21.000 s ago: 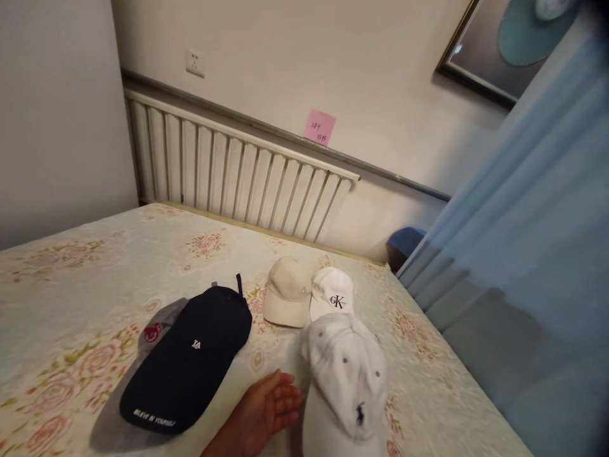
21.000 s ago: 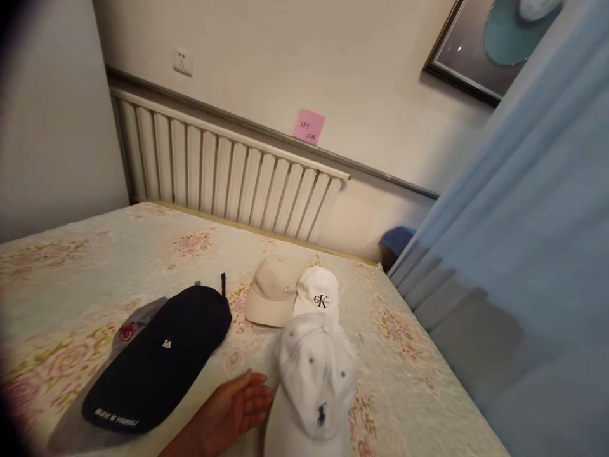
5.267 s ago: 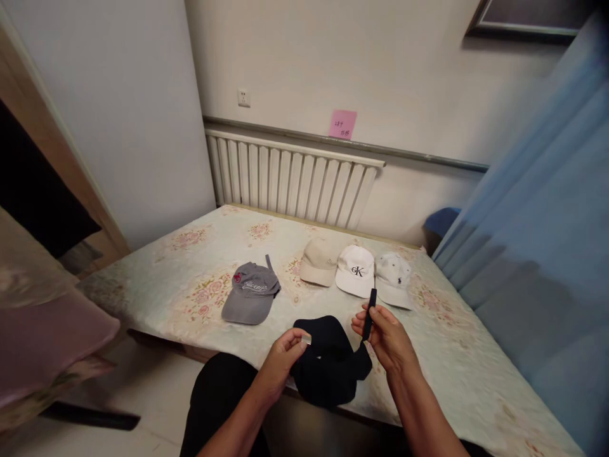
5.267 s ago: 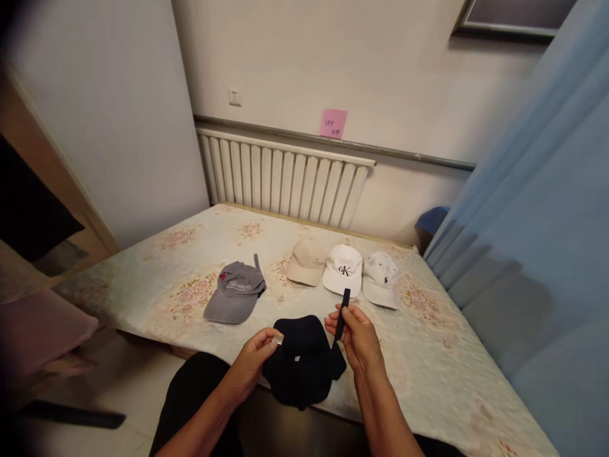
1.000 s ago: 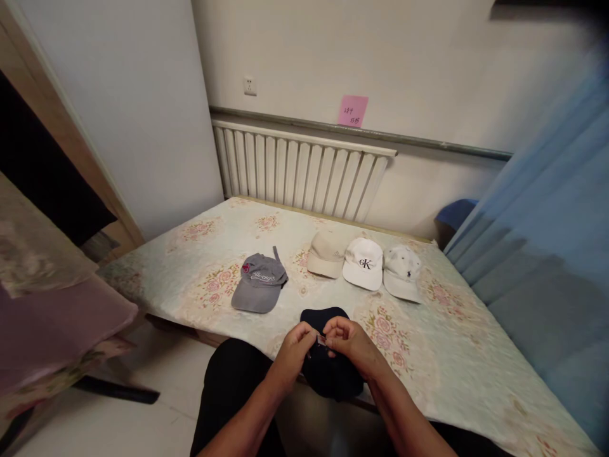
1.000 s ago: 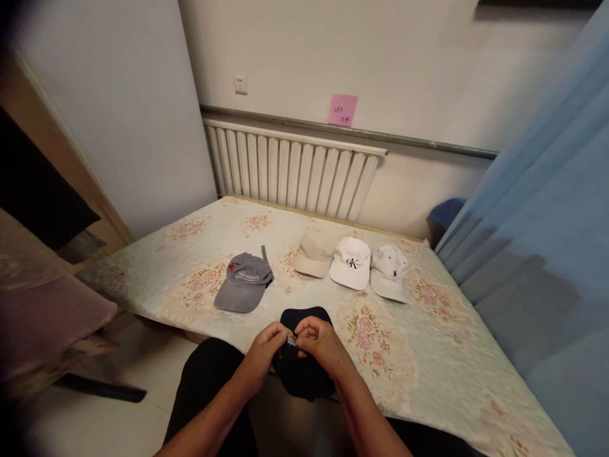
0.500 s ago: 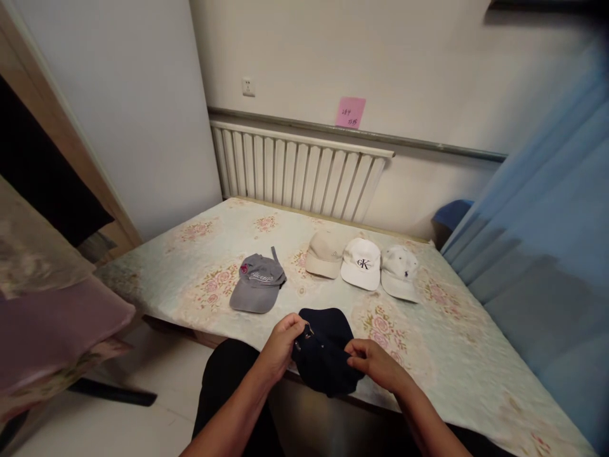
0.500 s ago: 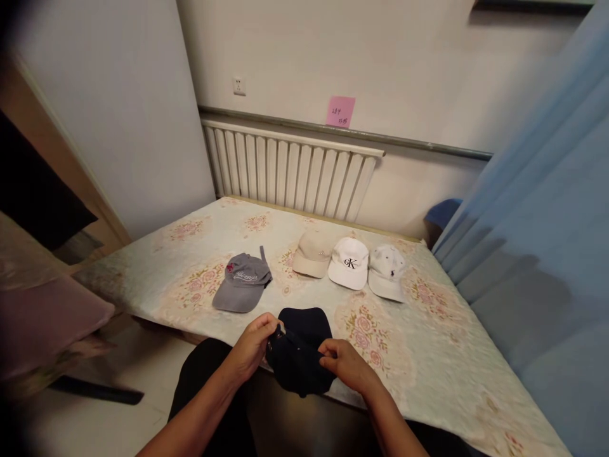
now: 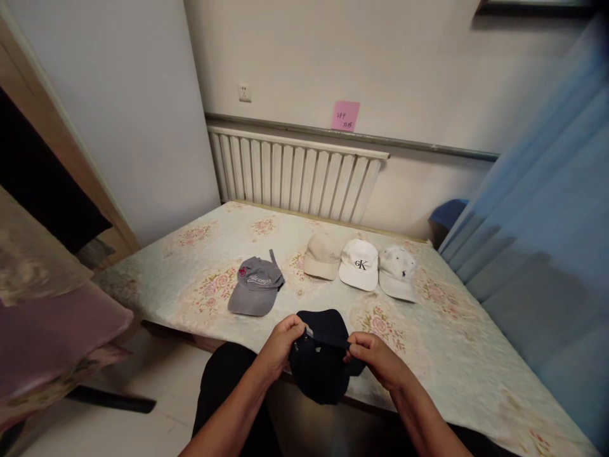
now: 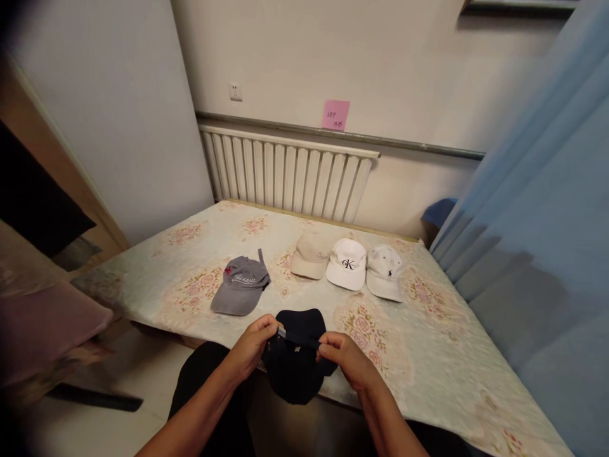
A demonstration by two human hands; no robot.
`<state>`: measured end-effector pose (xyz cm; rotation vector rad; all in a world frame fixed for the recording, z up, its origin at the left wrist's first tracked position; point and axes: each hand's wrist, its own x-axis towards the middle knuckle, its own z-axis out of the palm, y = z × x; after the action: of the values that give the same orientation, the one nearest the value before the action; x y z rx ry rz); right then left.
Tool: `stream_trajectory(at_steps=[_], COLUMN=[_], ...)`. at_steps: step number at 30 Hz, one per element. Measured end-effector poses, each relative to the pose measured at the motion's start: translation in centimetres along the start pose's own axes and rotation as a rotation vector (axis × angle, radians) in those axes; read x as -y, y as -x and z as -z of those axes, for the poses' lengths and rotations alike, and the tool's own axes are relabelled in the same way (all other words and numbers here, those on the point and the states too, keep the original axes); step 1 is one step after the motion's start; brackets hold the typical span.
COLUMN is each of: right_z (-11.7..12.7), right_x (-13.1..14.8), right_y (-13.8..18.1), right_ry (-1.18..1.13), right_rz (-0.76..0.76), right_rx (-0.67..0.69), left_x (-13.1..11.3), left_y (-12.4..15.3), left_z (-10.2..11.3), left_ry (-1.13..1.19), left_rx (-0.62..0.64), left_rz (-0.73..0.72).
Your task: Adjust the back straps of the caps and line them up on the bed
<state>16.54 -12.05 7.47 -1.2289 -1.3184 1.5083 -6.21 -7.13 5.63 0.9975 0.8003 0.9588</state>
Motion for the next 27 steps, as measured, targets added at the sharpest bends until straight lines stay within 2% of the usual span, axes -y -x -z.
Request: stream_trajectory(at_steps=[10,27], right_z=[0.8,1.3], right_x=[-0.6,-1.5], right_y=[-0.3,-0.2], right_ry=[-0.008,0.035], right_rz=[-0.014,-0.046], right_rx=[-0.028,-0.015], left_x=[-0.1,-0.4], left_y=[0.1,0.5], left_z=[0.7,0.5], left_ry=[-0.259,-0.198], left_rx=[0.057,0.076], left_rz=[0.139,0.159])
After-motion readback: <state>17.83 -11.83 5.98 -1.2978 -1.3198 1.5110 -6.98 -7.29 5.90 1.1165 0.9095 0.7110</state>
